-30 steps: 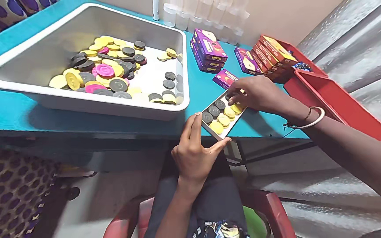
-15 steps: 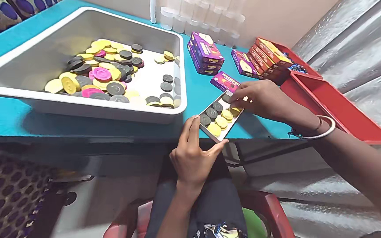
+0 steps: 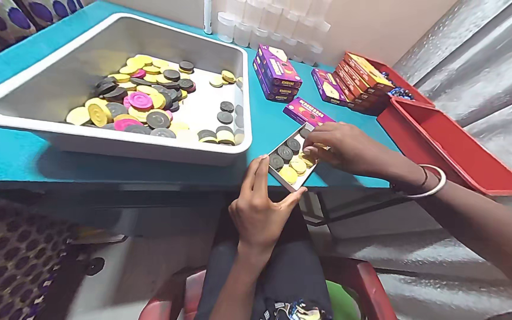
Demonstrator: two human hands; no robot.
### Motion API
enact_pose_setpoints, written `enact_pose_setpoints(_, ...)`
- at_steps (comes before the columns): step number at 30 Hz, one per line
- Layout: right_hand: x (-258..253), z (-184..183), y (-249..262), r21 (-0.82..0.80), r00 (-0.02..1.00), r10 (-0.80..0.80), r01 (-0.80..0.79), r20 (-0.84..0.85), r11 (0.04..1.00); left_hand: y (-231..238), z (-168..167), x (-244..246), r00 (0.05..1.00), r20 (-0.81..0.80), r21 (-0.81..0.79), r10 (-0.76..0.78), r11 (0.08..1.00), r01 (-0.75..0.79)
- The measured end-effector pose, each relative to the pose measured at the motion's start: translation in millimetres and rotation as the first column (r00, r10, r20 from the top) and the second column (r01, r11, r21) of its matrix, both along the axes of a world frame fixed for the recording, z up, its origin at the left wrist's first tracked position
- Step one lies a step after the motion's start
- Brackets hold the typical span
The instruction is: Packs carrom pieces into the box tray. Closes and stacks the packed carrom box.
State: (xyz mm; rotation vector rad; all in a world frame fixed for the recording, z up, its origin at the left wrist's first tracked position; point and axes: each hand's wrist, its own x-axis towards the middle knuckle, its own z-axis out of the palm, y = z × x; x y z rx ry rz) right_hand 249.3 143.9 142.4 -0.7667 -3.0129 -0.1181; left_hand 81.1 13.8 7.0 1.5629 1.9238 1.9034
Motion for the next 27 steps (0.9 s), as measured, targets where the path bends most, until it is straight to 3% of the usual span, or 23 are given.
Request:
enact_pose_setpoints(5,-6,9,0,0.076,0.996,-0.025,0.031,-0.088,0.997,1,1,1,1.0,0.009,0.013,-0.005,1.0,0.005)
enact_pose_setpoints(8,-40,28,11,0.168,0.97,0.05,-0.01,-0.238,0.986,1,1,2,1.0,0.009,0.012,0.001,1.0,-0.001)
enact_pose_setpoints(10,-76,42,22,0.123,0.966,0.106,-0.078,-0.237,0.989,2,2,3,1.0,0.009,0.019,0.003,1.0,-0.003)
enact_pose_setpoints(13,-140,49,42,0.034,0.987,0.145,-0.143,-0.068,0.989,2,2,3,1.0,0.005,0.025,0.007,1.0,-0.007)
enact_pose_setpoints(15,-178,52,54,0.055,0.988,0.053,-0.061,0.143,0.997,2,2,3,1.0,-0.001,0.023,0.012,1.0,-0.011)
enact_pose_setpoints(20,-225,44,69,0.002,0.861,0.014,-0.018,0.509,1.0,3,2,4,1.0,0.002,0.024,0.019,1.0,-0.019)
enact_pose_setpoints(23,-233,34,69,0.049,0.842,-0.006,-0.024,0.539,0.999,2,2,4,1.0,0.008,0.02,0.011,1.0,-0.011)
enact_pose_setpoints(27,-230,40,69,0.084,0.906,-0.073,0.042,0.416,0.996,2,3,5,1.0,0.022,0.016,0.008,1.0,-0.008)
